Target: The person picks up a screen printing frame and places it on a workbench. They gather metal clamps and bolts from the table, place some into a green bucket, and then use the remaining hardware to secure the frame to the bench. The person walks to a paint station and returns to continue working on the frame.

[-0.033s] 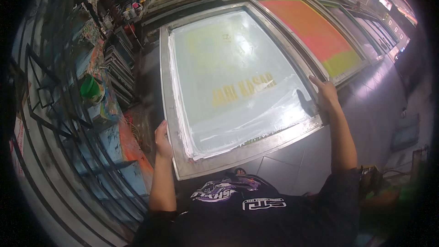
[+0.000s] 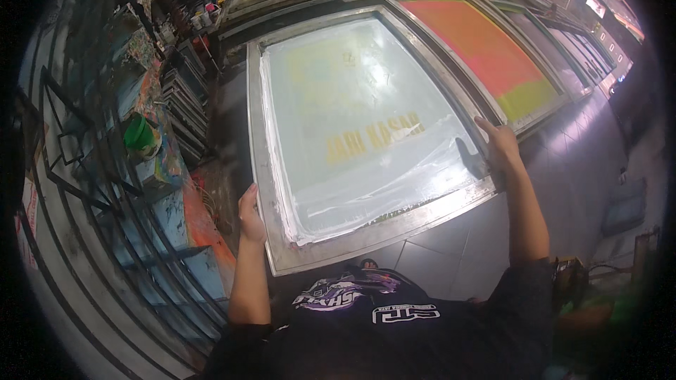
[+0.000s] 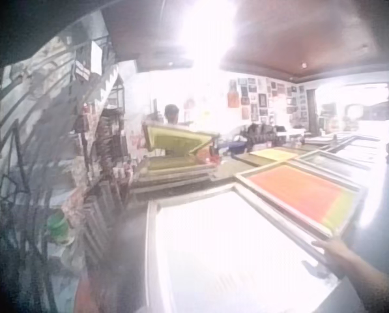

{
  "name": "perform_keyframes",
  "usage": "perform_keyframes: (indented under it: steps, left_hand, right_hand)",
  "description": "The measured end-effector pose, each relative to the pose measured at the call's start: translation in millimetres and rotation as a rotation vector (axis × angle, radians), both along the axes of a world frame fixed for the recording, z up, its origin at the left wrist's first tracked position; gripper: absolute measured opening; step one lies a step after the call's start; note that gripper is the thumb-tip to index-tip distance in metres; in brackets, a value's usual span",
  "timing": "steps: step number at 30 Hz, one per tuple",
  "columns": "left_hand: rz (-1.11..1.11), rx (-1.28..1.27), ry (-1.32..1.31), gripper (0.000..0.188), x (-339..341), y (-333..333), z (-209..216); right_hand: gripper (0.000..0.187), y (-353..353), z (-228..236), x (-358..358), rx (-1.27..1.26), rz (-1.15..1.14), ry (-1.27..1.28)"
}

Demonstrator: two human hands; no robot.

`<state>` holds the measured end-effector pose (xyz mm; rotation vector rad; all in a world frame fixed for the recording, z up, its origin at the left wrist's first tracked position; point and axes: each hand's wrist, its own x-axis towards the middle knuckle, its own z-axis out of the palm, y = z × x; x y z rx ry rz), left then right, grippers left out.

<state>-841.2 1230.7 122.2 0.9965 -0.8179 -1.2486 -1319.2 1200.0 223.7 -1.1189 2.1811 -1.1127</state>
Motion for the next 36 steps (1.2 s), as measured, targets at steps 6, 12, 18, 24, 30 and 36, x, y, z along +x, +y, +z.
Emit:
perform_keyframes:
  steps: [6, 12, 18, 24, 30, 36]
  left_hand:
    - [0.048, 0.012, 0.006, 0.03, -8.9, 1.2, 15.8]
    - [0.067, -0.046, 0.011, 0.03, 4.0, 3.0, -4.1]
    - [0.068, -0.079, -0.026, 0.031, 6.3, -1.1, -8.0]
    - [0.078, -0.05, 0.032, 0.038, 1.5, 0.3, -1.8]
    - [0.113, -0.049, 0.025, 0.038, 5.9, -6.3, -20.2]
    - [0.078, -0.029, 0.127, 0.037, 1.0, -1.1, -2.1]
  right_hand:
    - [0.054, -12.5, 3.1, -0.1, 0.053, -0.007, 0.075]
    - [0.059, -8.8, 0.8, 6.9, 0.071, 0.001, 0.182]
    - [0.063, -6.2, -3.2, 8.4, 0.06, 0.021, 0.249]
    - [0.063, -7.7, -15.2, 2.4, 0.04, -0.007, 0.288]
    - [0.07, -5.6, -0.8, 7.1, 0.148, 0.026, 0.243]
    - [0.072, -3.3, 4.2, 10.2, 0.149, 0.032, 0.255]
